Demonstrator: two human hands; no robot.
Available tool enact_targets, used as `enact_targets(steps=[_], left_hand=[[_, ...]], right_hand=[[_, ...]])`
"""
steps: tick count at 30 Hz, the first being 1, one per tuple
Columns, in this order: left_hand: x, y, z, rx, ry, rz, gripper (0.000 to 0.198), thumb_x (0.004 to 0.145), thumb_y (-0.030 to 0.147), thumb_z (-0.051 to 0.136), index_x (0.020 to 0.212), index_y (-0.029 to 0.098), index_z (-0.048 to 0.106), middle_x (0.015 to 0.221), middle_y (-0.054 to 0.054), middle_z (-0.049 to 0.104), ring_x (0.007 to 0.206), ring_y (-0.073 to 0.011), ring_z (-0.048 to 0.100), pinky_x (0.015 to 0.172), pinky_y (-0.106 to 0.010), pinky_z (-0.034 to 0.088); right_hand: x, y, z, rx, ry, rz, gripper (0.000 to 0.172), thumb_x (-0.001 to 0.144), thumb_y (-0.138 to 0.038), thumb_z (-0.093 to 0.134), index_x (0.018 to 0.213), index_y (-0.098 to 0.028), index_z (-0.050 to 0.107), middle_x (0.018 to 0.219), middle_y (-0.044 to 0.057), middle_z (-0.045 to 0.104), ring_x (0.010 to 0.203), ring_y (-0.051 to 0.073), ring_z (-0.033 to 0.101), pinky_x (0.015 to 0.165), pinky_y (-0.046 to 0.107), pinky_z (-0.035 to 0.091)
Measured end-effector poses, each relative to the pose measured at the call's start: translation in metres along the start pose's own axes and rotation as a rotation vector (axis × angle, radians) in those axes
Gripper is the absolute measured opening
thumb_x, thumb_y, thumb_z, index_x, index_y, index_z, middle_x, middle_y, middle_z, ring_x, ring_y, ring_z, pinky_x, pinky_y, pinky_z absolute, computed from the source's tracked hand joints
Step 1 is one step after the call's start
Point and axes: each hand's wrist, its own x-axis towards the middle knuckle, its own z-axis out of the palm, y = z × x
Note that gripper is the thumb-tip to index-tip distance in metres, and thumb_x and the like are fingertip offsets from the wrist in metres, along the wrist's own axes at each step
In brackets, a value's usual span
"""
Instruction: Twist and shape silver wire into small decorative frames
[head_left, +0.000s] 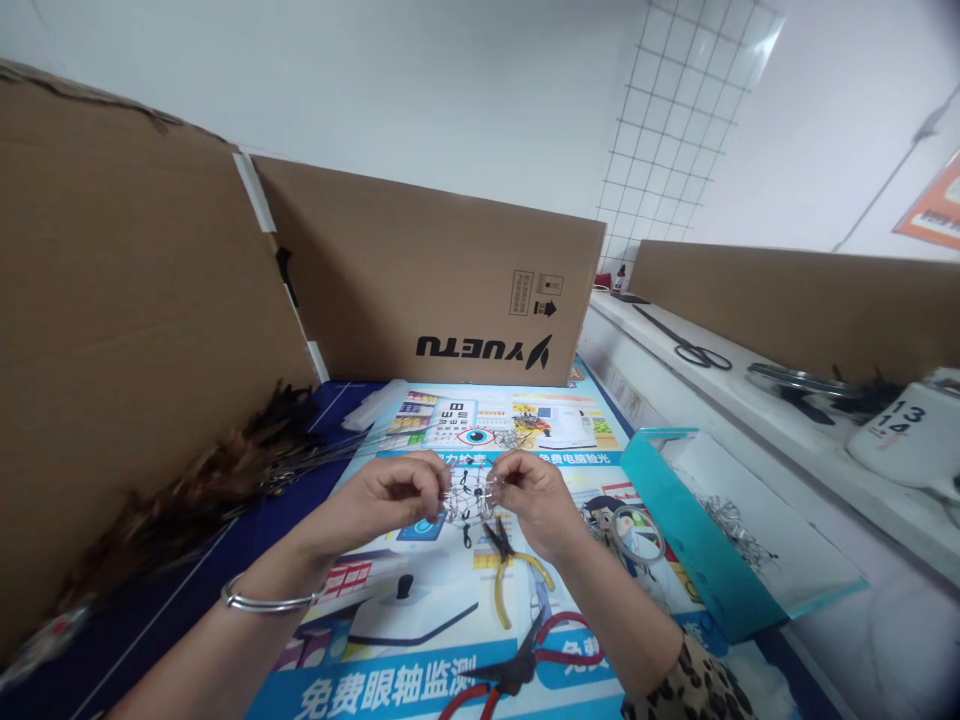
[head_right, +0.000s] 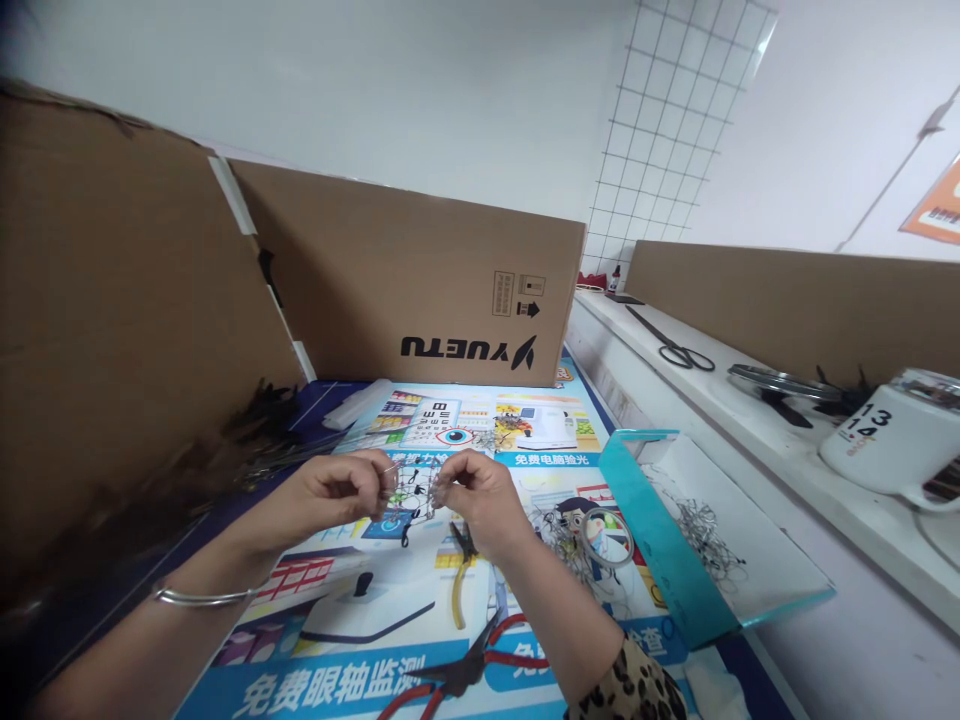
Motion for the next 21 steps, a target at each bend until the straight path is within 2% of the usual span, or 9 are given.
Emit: enact_targets(steps=[5, 14, 21], left_hand=[[0.000, -0.001, 0.003, -0.112, 0.026, -0.036, 0.012, 0.074, 0.017, 0.063, 0.063, 0.013, 0.062, 0.079, -0.005, 0.055, 0.071, -0.0132, 0.053, 0.063, -0.024, 0.045], [0.000, -0.013, 0.003, -0.243, 0.064, -0.063, 0.010, 0.072, 0.014, 0.065, 0.062, 0.013, 0.060, 0.079, -0.003, 0.055, 0.067, -0.0117, 0.053, 0.058, -0.023, 0.044], [0.004, -0.019, 0.010, -0.197, 0.061, -0.067, 0.010, 0.070, 0.013, 0.064, 0.061, 0.013, 0.061, 0.072, -0.003, 0.055, 0.068, -0.0127, 0.052, 0.060, -0.023, 0.043]], right_hand=[[0.002, 0.004, 0.001, 0.115, 0.019, 0.021, 0.016, 0.059, -0.011, 0.071, 0.066, -0.017, 0.058, 0.065, -0.003, 0.053, 0.057, 0.008, 0.046, 0.054, 0.021, 0.037], [0.002, 0.007, -0.001, 0.064, 0.009, 0.004, 0.015, 0.061, -0.007, 0.067, 0.067, -0.016, 0.057, 0.063, -0.003, 0.053, 0.056, 0.008, 0.046, 0.055, 0.021, 0.037], [0.004, 0.014, -0.003, 0.058, 0.023, 0.025, 0.016, 0.058, -0.005, 0.064, 0.066, -0.016, 0.056, 0.058, -0.004, 0.054, 0.053, 0.008, 0.047, 0.053, 0.021, 0.037]])
